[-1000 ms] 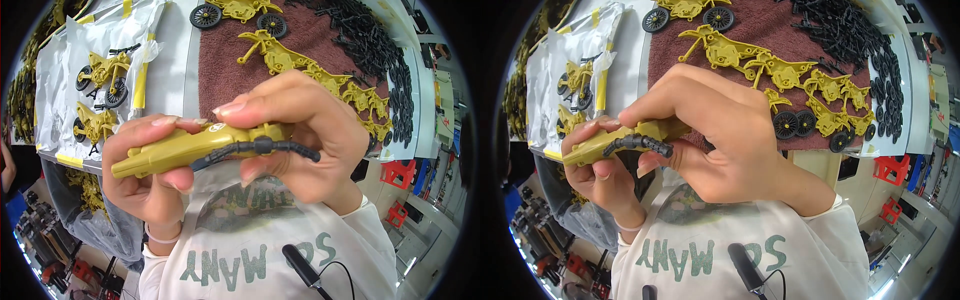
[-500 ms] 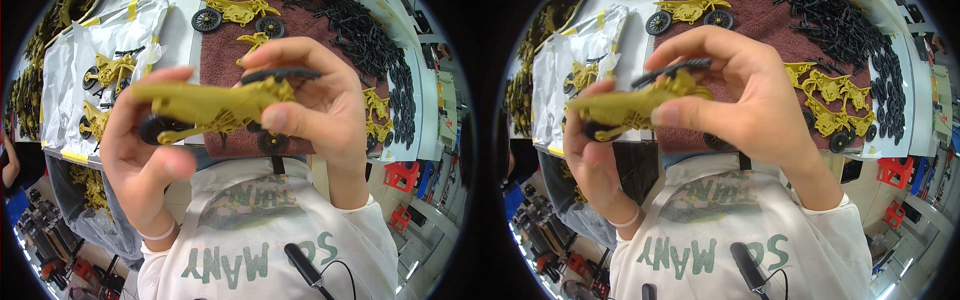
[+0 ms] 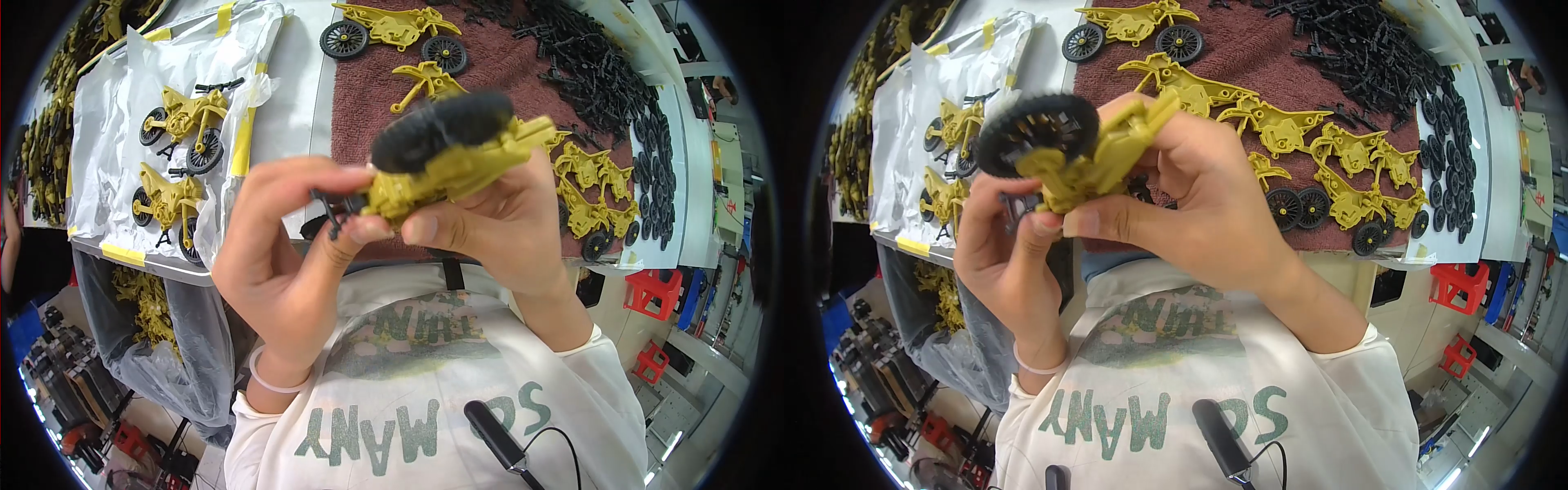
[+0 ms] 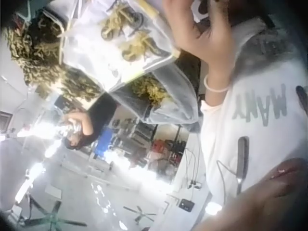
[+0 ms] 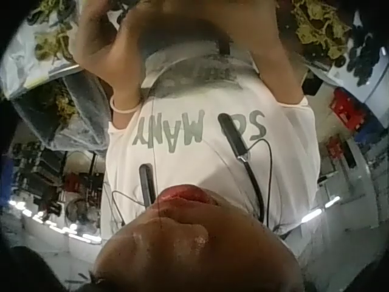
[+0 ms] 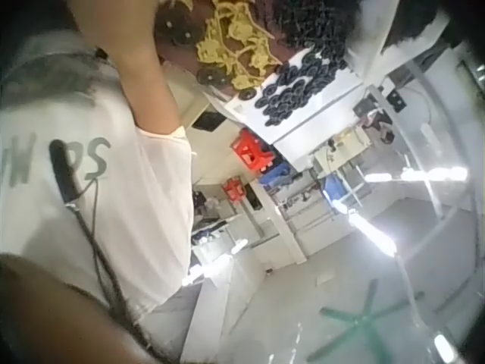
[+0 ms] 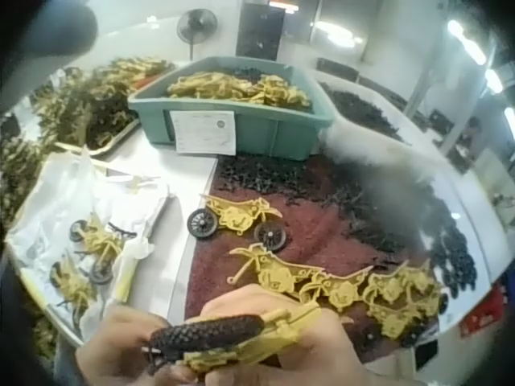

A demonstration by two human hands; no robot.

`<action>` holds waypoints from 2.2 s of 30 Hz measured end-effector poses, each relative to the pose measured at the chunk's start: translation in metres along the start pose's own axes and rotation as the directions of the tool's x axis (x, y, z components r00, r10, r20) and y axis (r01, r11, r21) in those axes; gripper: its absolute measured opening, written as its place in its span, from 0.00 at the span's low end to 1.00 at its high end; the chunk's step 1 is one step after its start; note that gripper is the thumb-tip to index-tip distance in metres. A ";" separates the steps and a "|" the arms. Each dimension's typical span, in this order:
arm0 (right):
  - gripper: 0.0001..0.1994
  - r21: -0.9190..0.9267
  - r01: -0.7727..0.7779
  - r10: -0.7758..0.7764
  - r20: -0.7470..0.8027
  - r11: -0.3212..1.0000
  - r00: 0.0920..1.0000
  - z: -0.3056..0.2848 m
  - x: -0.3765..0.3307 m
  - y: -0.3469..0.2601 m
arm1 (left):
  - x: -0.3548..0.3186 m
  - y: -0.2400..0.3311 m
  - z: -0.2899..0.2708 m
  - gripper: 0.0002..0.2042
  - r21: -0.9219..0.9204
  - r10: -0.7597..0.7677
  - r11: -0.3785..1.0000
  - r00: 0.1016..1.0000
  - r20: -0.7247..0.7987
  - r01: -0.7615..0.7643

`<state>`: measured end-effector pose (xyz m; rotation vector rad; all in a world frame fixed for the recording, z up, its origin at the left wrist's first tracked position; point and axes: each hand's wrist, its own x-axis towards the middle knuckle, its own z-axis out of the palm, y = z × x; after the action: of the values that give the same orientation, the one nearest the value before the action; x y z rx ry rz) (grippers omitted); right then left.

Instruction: The person assembles toy motorcycles by attaching wheels, handlebars, and side body panels together by hand, then places the completed motorcycles onto a lined tray.

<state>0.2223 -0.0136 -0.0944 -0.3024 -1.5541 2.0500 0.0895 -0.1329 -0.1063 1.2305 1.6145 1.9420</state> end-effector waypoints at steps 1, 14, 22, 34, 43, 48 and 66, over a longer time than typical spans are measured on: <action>0.22 -0.030 0.002 -0.002 -0.012 1.000 1.000 0.003 0.000 0.001 | -0.002 -0.002 0.000 0.14 0.030 0.043 0.999 0.999 -0.005 -0.043; 0.25 -0.550 0.020 -0.015 0.014 0.835 1.000 0.024 0.006 -0.017 | 0.010 0.020 -0.022 0.20 -0.417 -0.421 0.786 0.889 0.179 0.456; 0.41 -0.469 0.161 -0.130 0.098 0.868 0.987 0.017 0.018 -0.016 | 0.056 0.033 -0.079 0.20 -0.229 -0.437 0.881 0.897 -0.062 0.413; 0.25 -0.416 0.088 -0.157 -0.134 0.905 0.978 -0.023 -0.008 -0.025 | 0.151 -0.041 -0.104 0.30 0.634 -0.356 0.706 0.932 -0.069 0.317; 0.13 -0.815 0.004 -0.219 -0.150 0.579 0.964 -0.061 -0.023 -0.037 | 0.132 -0.054 -0.116 0.24 0.807 -0.447 -0.390 0.857 0.256 -0.444; 0.17 -0.960 0.060 -0.037 0.052 0.275 0.998 -0.060 -0.039 -0.049 | 0.123 -0.042 -0.079 0.21 0.950 -0.026 0.149 0.960 0.280 -0.274; 0.13 -0.956 0.277 -0.295 0.238 0.098 0.925 -0.036 -0.025 -0.004 | 0.143 -0.010 0.047 0.08 0.450 0.003 0.756 0.690 0.724 -0.476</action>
<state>0.2610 0.0030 -0.1052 -0.4074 -2.5129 0.3738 0.0418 0.0022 -0.0583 2.2093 1.7138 0.7880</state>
